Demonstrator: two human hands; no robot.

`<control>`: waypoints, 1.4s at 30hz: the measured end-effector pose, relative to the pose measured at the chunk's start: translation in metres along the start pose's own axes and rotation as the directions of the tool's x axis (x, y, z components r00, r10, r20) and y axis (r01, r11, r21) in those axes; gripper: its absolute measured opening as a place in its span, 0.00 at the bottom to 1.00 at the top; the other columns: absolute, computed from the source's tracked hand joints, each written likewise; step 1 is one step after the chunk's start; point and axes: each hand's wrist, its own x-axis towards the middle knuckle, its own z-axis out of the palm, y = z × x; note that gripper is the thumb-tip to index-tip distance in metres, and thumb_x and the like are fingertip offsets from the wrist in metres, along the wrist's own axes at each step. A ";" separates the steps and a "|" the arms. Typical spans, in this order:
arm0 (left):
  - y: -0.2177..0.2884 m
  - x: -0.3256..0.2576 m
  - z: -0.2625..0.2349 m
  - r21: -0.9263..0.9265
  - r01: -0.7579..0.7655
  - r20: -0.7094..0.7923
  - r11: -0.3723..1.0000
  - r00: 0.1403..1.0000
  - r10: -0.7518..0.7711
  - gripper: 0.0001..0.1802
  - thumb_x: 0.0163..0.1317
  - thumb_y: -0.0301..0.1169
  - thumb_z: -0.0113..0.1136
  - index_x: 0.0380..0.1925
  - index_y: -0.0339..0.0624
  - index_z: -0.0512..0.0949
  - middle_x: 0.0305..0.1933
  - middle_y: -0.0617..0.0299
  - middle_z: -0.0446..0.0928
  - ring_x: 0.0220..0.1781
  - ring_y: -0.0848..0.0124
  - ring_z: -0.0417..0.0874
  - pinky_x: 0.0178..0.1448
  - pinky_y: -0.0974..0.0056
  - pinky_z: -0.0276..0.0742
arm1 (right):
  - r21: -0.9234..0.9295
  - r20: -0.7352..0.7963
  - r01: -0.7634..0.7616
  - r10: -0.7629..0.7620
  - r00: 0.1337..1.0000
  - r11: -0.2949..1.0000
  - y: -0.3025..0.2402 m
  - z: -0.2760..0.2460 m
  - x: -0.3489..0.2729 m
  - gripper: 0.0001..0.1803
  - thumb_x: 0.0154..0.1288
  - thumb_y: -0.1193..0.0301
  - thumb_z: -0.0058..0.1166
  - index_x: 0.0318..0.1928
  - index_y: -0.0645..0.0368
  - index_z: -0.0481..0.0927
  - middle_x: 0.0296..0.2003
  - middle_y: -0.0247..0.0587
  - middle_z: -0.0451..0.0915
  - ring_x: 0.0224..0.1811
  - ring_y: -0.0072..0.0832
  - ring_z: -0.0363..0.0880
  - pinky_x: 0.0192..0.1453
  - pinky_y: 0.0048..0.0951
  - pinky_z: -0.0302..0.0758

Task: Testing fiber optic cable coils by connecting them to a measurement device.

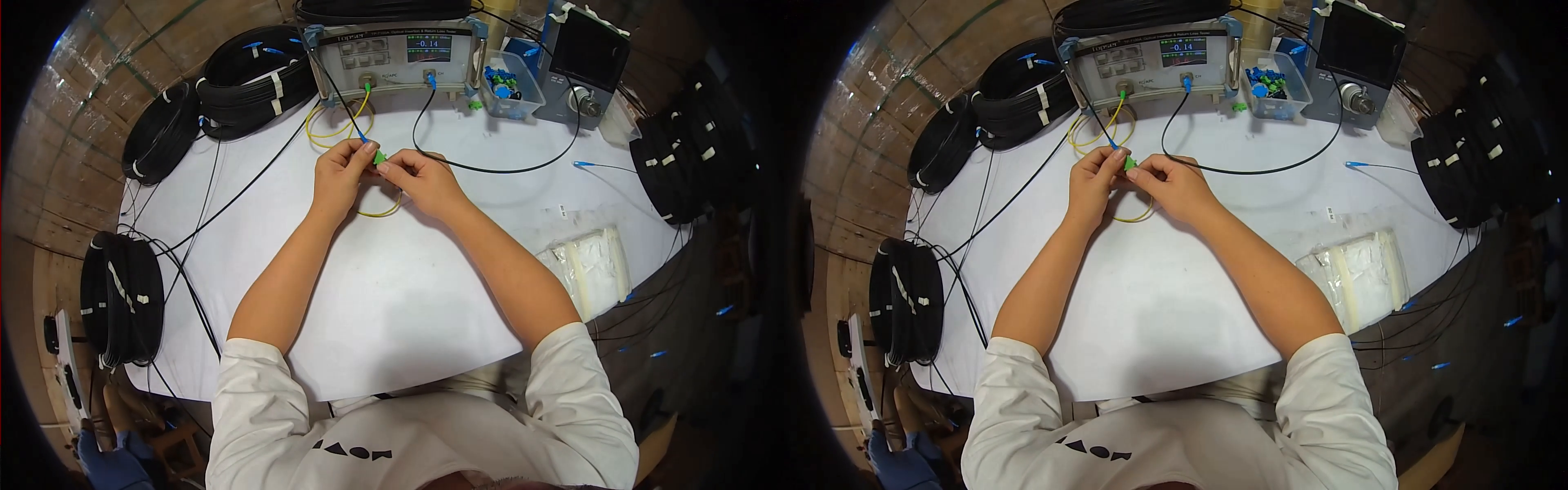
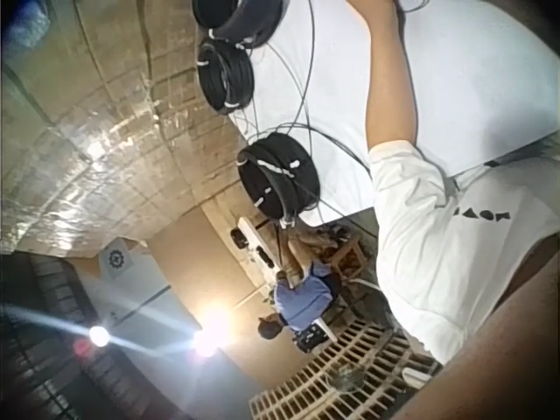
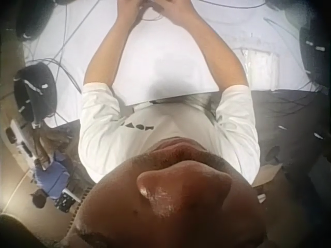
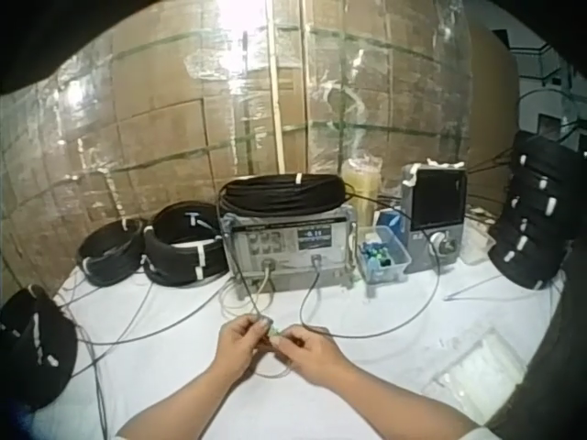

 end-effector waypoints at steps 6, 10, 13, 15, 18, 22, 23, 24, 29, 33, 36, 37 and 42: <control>-0.003 0.001 0.000 -0.120 0.010 0.069 0.993 0.998 -0.002 0.13 0.69 0.36 0.59 0.38 0.34 0.78 0.31 0.62 0.80 0.32 0.75 0.81 0.38 0.68 0.80 | 0.040 0.007 -0.007 0.006 1.000 0.999 -0.005 -0.003 -0.001 0.14 0.65 0.64 0.61 0.34 0.65 0.82 0.26 0.31 0.81 0.30 0.16 0.74 0.36 0.22 0.71; -0.002 0.001 -0.001 -0.121 0.044 0.087 0.992 0.996 -0.033 0.13 0.69 0.36 0.57 0.39 0.35 0.77 0.32 0.61 0.80 0.32 0.74 0.82 0.39 0.68 0.80 | 0.046 0.001 0.000 0.000 1.000 0.999 -0.008 -0.003 -0.002 0.13 0.65 0.64 0.61 0.33 0.64 0.82 0.26 0.31 0.81 0.30 0.16 0.73 0.36 0.22 0.71; -0.002 0.003 -0.001 -0.117 0.043 0.095 0.992 0.995 -0.032 0.13 0.70 0.37 0.57 0.39 0.35 0.78 0.32 0.61 0.80 0.32 0.74 0.82 0.39 0.68 0.81 | 0.022 -0.006 0.004 -0.004 1.000 1.000 -0.003 -0.003 -0.001 0.14 0.65 0.63 0.61 0.34 0.64 0.82 0.26 0.30 0.80 0.29 0.16 0.72 0.36 0.22 0.71; -0.003 0.002 -0.002 -0.115 0.038 0.097 0.993 0.995 -0.027 0.13 0.70 0.37 0.57 0.39 0.35 0.78 0.32 0.61 0.80 0.32 0.74 0.82 0.39 0.68 0.81 | 0.016 -0.006 -0.004 0.004 1.000 1.000 -0.001 -0.001 -0.002 0.14 0.66 0.63 0.60 0.34 0.63 0.82 0.26 0.30 0.80 0.29 0.16 0.72 0.36 0.22 0.70; -0.001 0.001 -0.002 -0.131 0.051 0.089 0.990 0.995 -0.040 0.14 0.70 0.37 0.57 0.39 0.35 0.78 0.32 0.62 0.80 0.32 0.74 0.82 0.39 0.68 0.81 | 0.014 0.000 -0.012 0.012 1.000 1.000 -0.001 0.000 -0.003 0.14 0.67 0.62 0.60 0.35 0.63 0.81 0.26 0.30 0.79 0.29 0.16 0.72 0.35 0.22 0.70; -0.001 0.001 -0.002 -0.128 0.041 0.088 0.991 0.996 -0.030 0.14 0.69 0.37 0.57 0.40 0.35 0.78 0.33 0.62 0.80 0.33 0.74 0.82 0.40 0.68 0.81 | 0.032 0.000 0.017 -0.017 1.000 0.999 0.000 0.001 -0.003 0.15 0.68 0.61 0.59 0.36 0.63 0.81 0.26 0.30 0.79 0.29 0.15 0.72 0.35 0.22 0.70; -0.001 0.001 -0.002 -0.133 0.046 0.087 0.990 0.996 -0.035 0.14 0.69 0.38 0.58 0.40 0.35 0.78 0.33 0.62 0.80 0.33 0.74 0.82 0.40 0.68 0.81 | 0.032 0.001 0.017 -0.017 1.000 0.999 0.000 0.001 -0.003 0.15 0.68 0.61 0.59 0.36 0.63 0.81 0.26 0.30 0.79 0.29 0.15 0.72 0.35 0.22 0.70; -0.001 0.001 -0.003 -0.133 0.046 0.086 0.990 0.996 -0.035 0.14 0.69 0.38 0.58 0.40 0.35 0.78 0.33 0.62 0.80 0.33 0.74 0.82 0.40 0.68 0.81 | 0.035 -0.005 0.027 -0.027 1.000 0.999 0.000 0.002 -0.003 0.15 0.68 0.61 0.59 0.36 0.63 0.81 0.26 0.30 0.79 0.29 0.15 0.72 0.35 0.22 0.70; -0.002 0.001 -0.005 -0.157 0.028 0.072 0.987 0.997 -0.017 0.15 0.69 0.38 0.59 0.40 0.35 0.79 0.33 0.62 0.80 0.34 0.74 0.82 0.41 0.67 0.81 | -0.012 0.004 0.029 -0.029 1.000 1.000 0.000 0.001 -0.003 0.15 0.68 0.61 0.60 0.37 0.63 0.81 0.26 0.30 0.79 0.28 0.16 0.72 0.34 0.22 0.71; -0.003 0.002 -0.006 -0.156 0.022 0.063 0.987 0.998 -0.012 0.15 0.69 0.38 0.59 0.41 0.35 0.80 0.33 0.62 0.80 0.34 0.73 0.82 0.42 0.67 0.82 | -0.019 0.013 0.042 -0.042 0.999 0.999 0.000 0.002 -0.003 0.15 0.68 0.61 0.59 0.37 0.63 0.82 0.26 0.30 0.79 0.28 0.16 0.72 0.33 0.22 0.70; 0.000 0.001 -0.002 -0.154 0.055 0.083 0.987 0.996 -0.042 0.15 0.69 0.38 0.59 0.42 0.35 0.79 0.34 0.62 0.81 0.36 0.73 0.83 0.43 0.67 0.82 | -0.011 -0.006 0.069 -0.070 0.998 0.998 0.002 0.001 -0.005 0.14 0.68 0.62 0.59 0.38 0.62 0.82 0.26 0.30 0.79 0.28 0.15 0.72 0.33 0.22 0.70; 0.001 0.000 -0.002 -0.142 0.058 0.087 0.988 0.995 -0.046 0.15 0.69 0.38 0.59 0.42 0.35 0.79 0.35 0.62 0.81 0.36 0.73 0.83 0.43 0.67 0.82 | 0.001 -0.019 0.087 -0.087 0.996 0.996 0.003 0.002 -0.005 0.14 0.68 0.62 0.59 0.38 0.62 0.82 0.26 0.30 0.79 0.28 0.15 0.72 0.33 0.22 0.70; 0.000 0.001 -0.003 -0.125 0.062 0.107 0.990 0.993 -0.049 0.15 0.69 0.38 0.58 0.43 0.36 0.79 0.36 0.63 0.81 0.38 0.74 0.83 0.43 0.69 0.81 | 0.013 -0.033 0.088 -0.088 0.996 0.996 0.006 0.003 -0.005 0.14 0.69 0.62 0.58 0.38 0.62 0.82 0.27 0.30 0.80 0.29 0.15 0.72 0.33 0.22 0.71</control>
